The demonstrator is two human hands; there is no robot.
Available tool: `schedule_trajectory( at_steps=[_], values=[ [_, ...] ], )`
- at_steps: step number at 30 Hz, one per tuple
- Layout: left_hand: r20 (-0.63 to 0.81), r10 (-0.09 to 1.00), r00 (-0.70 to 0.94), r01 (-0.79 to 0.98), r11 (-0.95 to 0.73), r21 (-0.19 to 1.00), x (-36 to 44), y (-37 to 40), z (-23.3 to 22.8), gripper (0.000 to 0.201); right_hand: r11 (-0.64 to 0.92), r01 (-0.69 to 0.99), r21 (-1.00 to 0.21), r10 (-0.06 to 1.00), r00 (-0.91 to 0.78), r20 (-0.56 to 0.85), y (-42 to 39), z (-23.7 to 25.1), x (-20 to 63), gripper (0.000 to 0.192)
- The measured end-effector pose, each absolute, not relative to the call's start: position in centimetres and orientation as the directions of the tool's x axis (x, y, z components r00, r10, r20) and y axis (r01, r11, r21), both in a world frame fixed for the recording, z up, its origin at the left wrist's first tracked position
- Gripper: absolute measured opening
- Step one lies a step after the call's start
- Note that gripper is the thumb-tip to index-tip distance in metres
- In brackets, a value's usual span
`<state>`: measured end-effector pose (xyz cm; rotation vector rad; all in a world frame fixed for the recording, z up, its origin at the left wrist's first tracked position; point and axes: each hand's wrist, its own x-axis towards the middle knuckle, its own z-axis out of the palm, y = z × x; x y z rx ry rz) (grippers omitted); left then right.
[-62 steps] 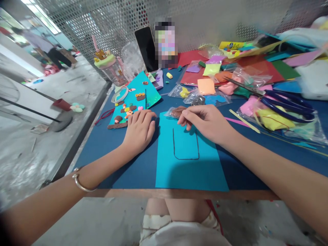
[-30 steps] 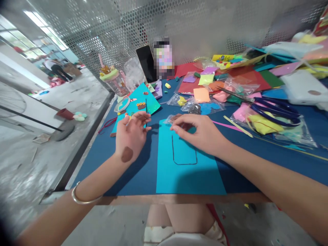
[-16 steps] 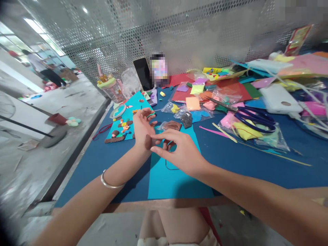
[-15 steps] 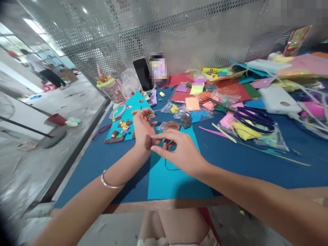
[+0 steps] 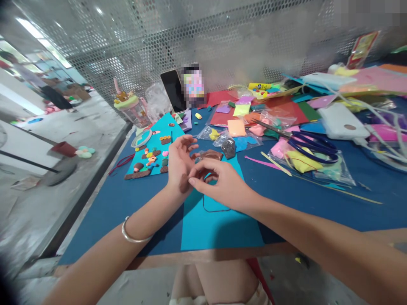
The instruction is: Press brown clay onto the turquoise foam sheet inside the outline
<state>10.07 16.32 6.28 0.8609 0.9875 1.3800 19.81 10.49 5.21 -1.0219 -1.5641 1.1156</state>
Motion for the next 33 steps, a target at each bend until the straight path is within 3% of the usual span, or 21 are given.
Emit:
schedule_trajectory(
  at_steps=[6,10,13,17,21,28,33],
  values=[
    [0.121,0.98,-0.16,-0.183,-0.15,0.972,9.7,16.5,5.8,0.021,0.229,0.046,-0.972,0.968,-0.114,0.223,10.0,4.8,19.3,0.017],
    [0.323,0.928,-0.187,0.006,-0.328,0.945,9.0,16.5,5.7,0.018,0.242,0.085,-0.967,0.97,-0.05,0.238,9.9,4.6,19.1,0.013],
    [0.381,0.909,-0.172,0.045,-0.379,0.924,8.8,16.4,5.7,0.017,0.275,0.075,-0.958,0.961,-0.05,0.272,9.9,4.6,19.1,0.011],
    [0.352,0.923,-0.154,-0.013,-0.358,0.934,9.0,16.4,5.8,0.017,0.355,0.097,-0.93,0.933,-0.101,0.346,10.0,4.8,19.4,0.008],
    [0.229,0.961,-0.154,-0.153,-0.252,0.956,9.4,16.6,6.0,0.02,0.416,0.11,-0.903,0.906,-0.136,0.4,10.0,5.0,19.6,0.006],
    [0.137,0.976,-0.169,-0.21,-0.172,0.963,9.5,16.2,6.1,0.02,0.412,0.027,-0.911,0.9,-0.173,0.401,10.2,4.7,19.7,0.026],
    [0.06,0.986,-0.159,-0.289,-0.104,0.952,9.6,16.2,5.9,0.021,0.417,0.058,-0.907,0.892,-0.216,0.396,10.3,4.9,19.7,0.024]
  ],
)
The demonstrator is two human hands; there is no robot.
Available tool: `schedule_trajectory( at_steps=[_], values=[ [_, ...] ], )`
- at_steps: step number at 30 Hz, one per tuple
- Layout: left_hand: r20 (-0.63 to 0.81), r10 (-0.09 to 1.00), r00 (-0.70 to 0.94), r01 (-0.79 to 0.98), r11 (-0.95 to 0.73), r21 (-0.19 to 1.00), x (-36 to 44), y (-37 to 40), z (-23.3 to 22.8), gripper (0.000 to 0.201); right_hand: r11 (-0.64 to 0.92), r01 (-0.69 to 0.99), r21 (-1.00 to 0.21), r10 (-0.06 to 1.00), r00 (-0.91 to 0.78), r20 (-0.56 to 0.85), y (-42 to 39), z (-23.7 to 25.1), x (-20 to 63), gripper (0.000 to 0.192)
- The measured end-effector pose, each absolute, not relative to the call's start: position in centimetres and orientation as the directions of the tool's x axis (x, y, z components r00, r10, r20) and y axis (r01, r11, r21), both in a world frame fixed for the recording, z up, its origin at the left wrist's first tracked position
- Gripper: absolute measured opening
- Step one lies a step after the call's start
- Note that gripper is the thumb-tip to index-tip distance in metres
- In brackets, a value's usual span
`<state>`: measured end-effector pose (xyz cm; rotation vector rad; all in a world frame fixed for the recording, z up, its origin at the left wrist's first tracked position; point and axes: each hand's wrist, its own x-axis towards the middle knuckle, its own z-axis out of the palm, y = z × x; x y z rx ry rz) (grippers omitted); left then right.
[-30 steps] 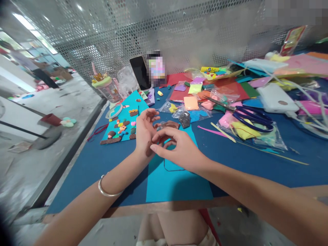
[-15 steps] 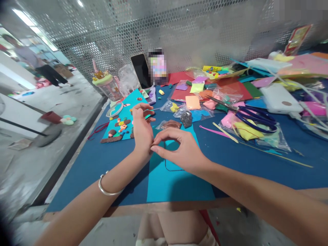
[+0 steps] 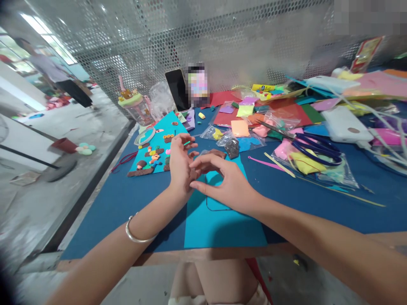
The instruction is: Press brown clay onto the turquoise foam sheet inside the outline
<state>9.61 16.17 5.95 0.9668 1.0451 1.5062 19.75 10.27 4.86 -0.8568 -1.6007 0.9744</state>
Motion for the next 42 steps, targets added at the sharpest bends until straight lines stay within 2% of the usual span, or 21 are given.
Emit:
schedule_trajectory(
  at_steps=[5,12,18,23,27,31,35,38,42],
  values=[
    [0.055,0.981,-0.184,-0.306,-0.111,0.946,9.6,16.1,6.2,0.021,0.437,0.085,-0.896,0.889,-0.19,0.416,10.1,4.7,19.7,0.027],
    [0.325,0.87,-0.37,-0.032,-0.362,0.932,9.0,16.9,7.1,0.017,0.522,0.321,-0.79,0.846,-0.082,0.526,9.5,4.0,18.7,0.04],
    [0.384,0.845,-0.373,0.033,-0.401,0.915,9.2,17.0,6.9,0.015,0.555,0.384,-0.738,0.799,-0.002,0.601,9.6,4.4,18.9,0.012],
    [0.307,0.873,-0.379,-0.024,-0.34,0.94,9.2,16.8,7.1,0.016,0.519,0.323,-0.791,0.841,-0.027,0.541,9.5,4.6,19.0,0.017],
    [0.085,0.912,-0.402,-0.164,-0.163,0.973,9.5,16.8,7.2,0.017,0.522,0.241,-0.818,0.849,-0.053,0.526,9.4,4.6,18.9,0.025],
    [-0.08,0.928,-0.365,-0.318,-0.043,0.947,9.8,16.6,7.1,0.013,0.442,0.185,-0.878,0.892,0.015,0.452,10.3,4.4,19.3,0.009],
    [-0.194,0.93,-0.312,-0.421,0.047,0.906,9.8,16.5,7.0,0.011,0.369,0.053,-0.928,0.924,0.086,0.372,11.1,4.4,19.9,0.01],
    [-0.192,0.931,-0.311,-0.416,0.048,0.908,9.9,16.4,7.0,0.009,0.477,0.145,-0.867,0.866,0.088,0.492,10.7,4.8,19.7,0.01],
    [-0.164,0.934,-0.317,-0.378,0.034,0.925,10.1,16.1,6.9,0.011,0.694,0.38,-0.611,0.669,-0.028,0.743,9.8,5.1,19.1,0.016]
  ],
)
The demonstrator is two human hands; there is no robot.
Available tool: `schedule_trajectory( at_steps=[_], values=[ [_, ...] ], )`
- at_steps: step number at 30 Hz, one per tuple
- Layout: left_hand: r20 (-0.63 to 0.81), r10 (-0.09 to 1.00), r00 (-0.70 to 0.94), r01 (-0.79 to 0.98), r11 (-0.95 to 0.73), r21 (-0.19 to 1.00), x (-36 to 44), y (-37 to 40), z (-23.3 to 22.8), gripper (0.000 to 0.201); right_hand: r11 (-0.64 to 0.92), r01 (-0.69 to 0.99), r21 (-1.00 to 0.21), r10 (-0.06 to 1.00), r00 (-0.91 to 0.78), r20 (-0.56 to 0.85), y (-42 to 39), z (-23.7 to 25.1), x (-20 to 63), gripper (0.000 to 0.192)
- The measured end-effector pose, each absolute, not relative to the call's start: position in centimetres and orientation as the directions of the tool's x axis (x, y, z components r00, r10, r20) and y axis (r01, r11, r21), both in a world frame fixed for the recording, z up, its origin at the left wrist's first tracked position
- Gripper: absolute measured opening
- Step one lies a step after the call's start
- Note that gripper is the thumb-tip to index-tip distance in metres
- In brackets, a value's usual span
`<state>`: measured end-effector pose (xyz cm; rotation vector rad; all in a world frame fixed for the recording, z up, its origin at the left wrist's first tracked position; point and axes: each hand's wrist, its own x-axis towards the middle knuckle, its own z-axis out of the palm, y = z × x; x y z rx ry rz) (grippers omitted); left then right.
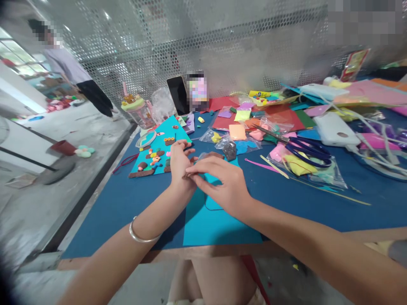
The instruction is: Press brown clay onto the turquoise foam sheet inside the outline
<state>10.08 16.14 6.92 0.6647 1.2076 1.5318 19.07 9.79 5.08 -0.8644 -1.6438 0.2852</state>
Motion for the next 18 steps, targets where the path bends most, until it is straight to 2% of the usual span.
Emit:
schedule_trajectory(
  at_steps=[2,6,12,18],
  values=[
    [-0.148,0.933,-0.328,-0.343,0.028,0.939,10.0,16.2,6.9,0.011,0.731,0.428,-0.532,0.616,-0.079,0.784,9.6,5.0,18.9,0.019],
    [-0.141,0.922,-0.362,-0.314,0.022,0.949,9.6,16.5,6.7,0.011,0.773,0.445,-0.452,0.56,-0.145,0.816,9.7,5.0,19.0,0.022],
    [-0.122,0.927,-0.355,-0.338,-0.006,0.941,9.7,16.2,6.5,0.013,0.721,0.457,-0.522,0.59,-0.008,0.808,9.8,6.0,19.6,0.02],
    [-0.156,0.925,-0.346,-0.376,0.015,0.926,9.8,16.0,6.6,0.009,0.77,0.43,-0.472,0.578,-0.154,0.802,9.7,5.6,19.1,0.015]
  ],
)
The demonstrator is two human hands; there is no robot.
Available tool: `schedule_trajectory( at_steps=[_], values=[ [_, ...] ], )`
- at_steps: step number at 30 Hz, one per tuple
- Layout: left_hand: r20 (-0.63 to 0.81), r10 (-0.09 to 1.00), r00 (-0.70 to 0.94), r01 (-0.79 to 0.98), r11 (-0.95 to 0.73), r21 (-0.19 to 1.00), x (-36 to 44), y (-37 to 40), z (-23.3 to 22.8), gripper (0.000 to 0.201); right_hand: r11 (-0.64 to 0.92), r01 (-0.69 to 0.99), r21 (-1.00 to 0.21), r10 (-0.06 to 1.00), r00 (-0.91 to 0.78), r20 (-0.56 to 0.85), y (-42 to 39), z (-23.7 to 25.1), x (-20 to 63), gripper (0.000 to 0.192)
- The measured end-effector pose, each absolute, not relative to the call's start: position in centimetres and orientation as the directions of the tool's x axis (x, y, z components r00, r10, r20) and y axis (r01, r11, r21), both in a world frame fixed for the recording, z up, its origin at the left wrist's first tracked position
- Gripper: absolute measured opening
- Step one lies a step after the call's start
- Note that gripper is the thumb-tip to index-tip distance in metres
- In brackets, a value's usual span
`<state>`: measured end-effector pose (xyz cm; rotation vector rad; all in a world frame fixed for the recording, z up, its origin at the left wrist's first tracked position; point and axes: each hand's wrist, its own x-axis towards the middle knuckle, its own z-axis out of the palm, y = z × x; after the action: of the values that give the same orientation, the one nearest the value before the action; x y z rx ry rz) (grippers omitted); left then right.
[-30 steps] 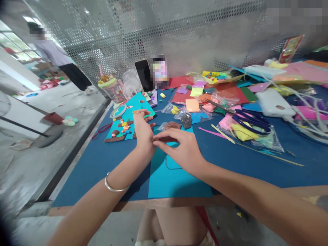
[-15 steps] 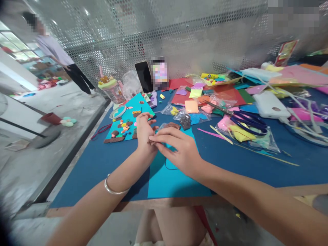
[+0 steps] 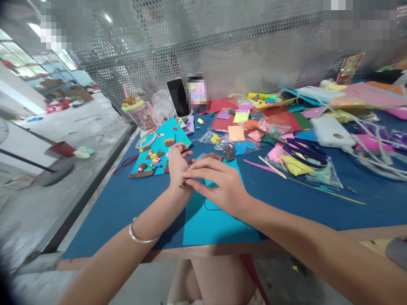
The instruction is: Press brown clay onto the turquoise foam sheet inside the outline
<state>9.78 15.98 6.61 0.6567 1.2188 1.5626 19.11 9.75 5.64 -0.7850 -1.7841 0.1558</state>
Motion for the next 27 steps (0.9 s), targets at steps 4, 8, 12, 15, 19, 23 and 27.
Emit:
schedule_trajectory(
  at_steps=[4,8,12,15,19,23,27],
  values=[
    [-0.181,0.92,-0.348,-0.398,0.03,0.917,9.8,16.1,6.7,0.01,0.795,0.424,-0.434,0.527,-0.129,0.84,9.5,5.7,19.0,0.02],
    [-0.208,0.919,-0.336,-0.423,0.05,0.905,9.8,16.1,6.8,0.01,0.813,0.433,-0.39,0.452,-0.046,0.891,9.2,5.7,19.2,0.031],
    [-0.243,0.919,-0.312,-0.443,0.085,0.892,9.6,16.2,6.8,0.009,0.854,0.411,-0.32,0.435,-0.225,0.872,9.1,5.2,19.0,0.026],
    [-0.246,0.92,-0.305,-0.451,0.088,0.888,9.5,16.1,6.9,0.009,0.845,0.406,-0.349,0.464,-0.231,0.855,9.3,5.0,18.7,0.02],
    [-0.239,0.921,-0.309,-0.461,0.075,0.884,9.6,15.9,6.9,0.009,0.813,0.394,-0.429,0.519,-0.154,0.841,9.3,5.6,18.9,0.018],
    [-0.258,0.914,-0.314,-0.469,0.087,0.879,9.8,15.8,6.6,0.009,0.791,0.449,-0.415,0.486,-0.049,0.873,9.3,6.4,19.3,0.025],
    [-0.283,0.912,-0.298,-0.486,0.11,0.867,9.8,15.6,6.3,0.006,0.826,0.449,-0.341,0.482,-0.249,0.84,9.3,6.5,19.3,0.023]
  ],
)
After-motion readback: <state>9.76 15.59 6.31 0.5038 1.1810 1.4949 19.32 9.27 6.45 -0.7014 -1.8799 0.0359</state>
